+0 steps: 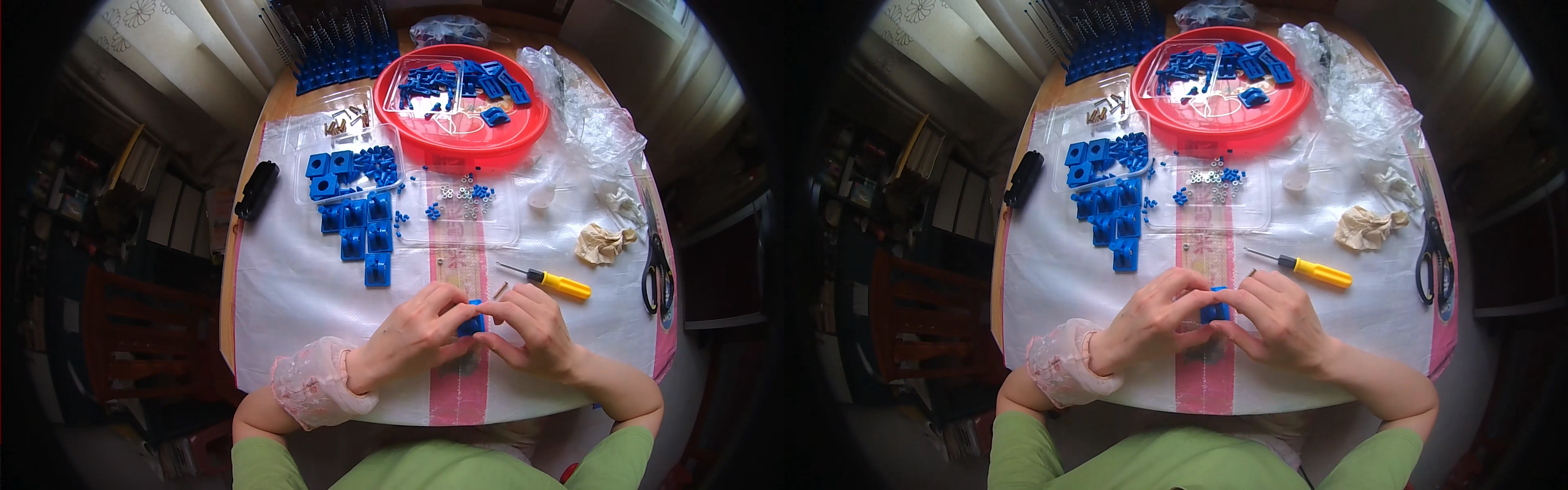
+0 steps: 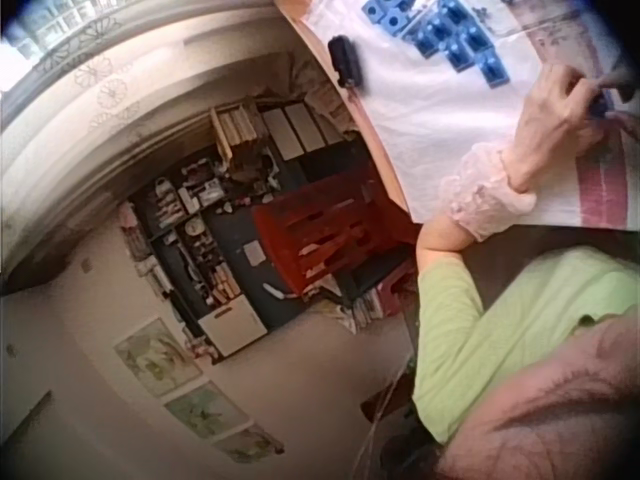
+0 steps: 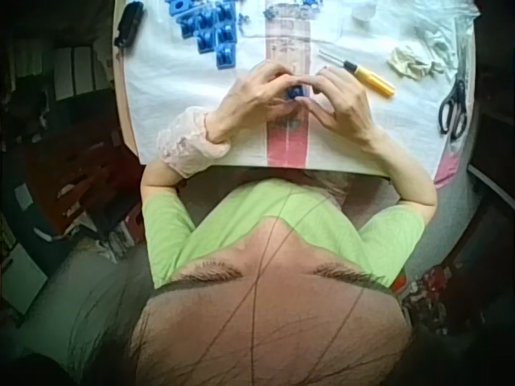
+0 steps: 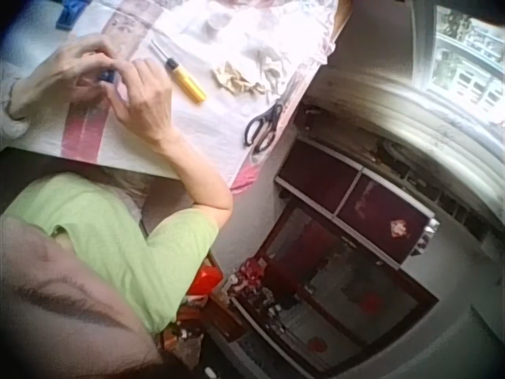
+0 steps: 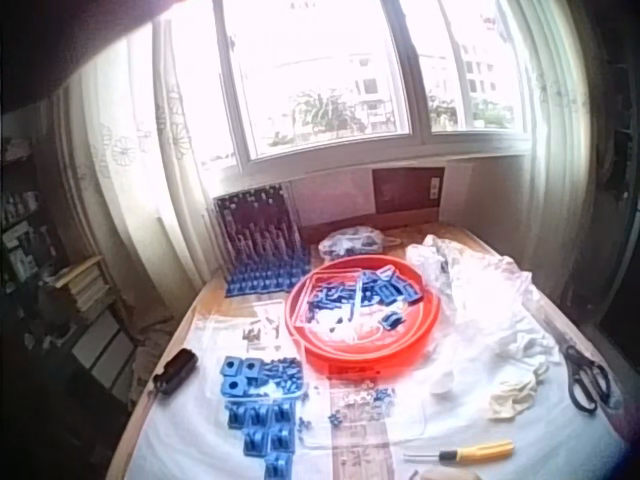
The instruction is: Assembling small plastic blue components using a screwdriver.
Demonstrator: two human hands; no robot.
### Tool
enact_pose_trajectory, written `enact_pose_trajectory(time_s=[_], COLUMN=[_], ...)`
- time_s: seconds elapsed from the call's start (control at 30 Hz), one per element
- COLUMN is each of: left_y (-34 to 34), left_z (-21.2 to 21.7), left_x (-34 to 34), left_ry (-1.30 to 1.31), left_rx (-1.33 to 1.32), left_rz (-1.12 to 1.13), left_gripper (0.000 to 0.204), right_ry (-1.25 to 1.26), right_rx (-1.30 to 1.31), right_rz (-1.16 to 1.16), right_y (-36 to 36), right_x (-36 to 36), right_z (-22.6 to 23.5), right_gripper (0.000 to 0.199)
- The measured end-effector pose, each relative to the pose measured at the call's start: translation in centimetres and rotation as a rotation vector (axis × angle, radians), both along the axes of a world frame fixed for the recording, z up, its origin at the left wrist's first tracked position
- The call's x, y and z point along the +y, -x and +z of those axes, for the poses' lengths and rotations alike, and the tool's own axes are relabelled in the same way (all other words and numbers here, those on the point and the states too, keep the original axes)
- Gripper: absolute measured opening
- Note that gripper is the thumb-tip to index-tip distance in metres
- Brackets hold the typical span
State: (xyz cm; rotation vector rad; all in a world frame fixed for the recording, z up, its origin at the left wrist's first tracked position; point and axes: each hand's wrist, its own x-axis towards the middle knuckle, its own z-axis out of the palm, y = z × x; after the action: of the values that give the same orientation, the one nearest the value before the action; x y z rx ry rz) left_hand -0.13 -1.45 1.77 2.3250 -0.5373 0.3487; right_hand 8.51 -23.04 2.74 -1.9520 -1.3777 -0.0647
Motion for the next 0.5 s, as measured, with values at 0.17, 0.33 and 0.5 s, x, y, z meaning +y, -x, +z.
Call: enact_pose_trajectory(time_s=[0.17, 0.33, 0.5], left_y=[-0.1, -0.1, -0.3], left_z=[-0.4, -0.9, -1.0], left_x=[-0.2, 0.3, 0.4], left_ry=[-0.044, -0.026, 0.035], left_rx=[-0.010, -0.012, -0.012], left_rz=[-0.052, -0.061, -0.059], left_gripper=[0.043, 0.035, 0.035], right_ry=[-0.036, -0.039, -0.040], right_rx=[0.007, 0.005, 0.051], right_rz=[-0.017, 0.009, 0.084], right_y=[0.3, 0.4, 0.5], right_x=[0.0, 0.2, 0.3], right_z=[-0.6, -1.3, 0.6], right_gripper=[0.029, 0.026, 0.030])
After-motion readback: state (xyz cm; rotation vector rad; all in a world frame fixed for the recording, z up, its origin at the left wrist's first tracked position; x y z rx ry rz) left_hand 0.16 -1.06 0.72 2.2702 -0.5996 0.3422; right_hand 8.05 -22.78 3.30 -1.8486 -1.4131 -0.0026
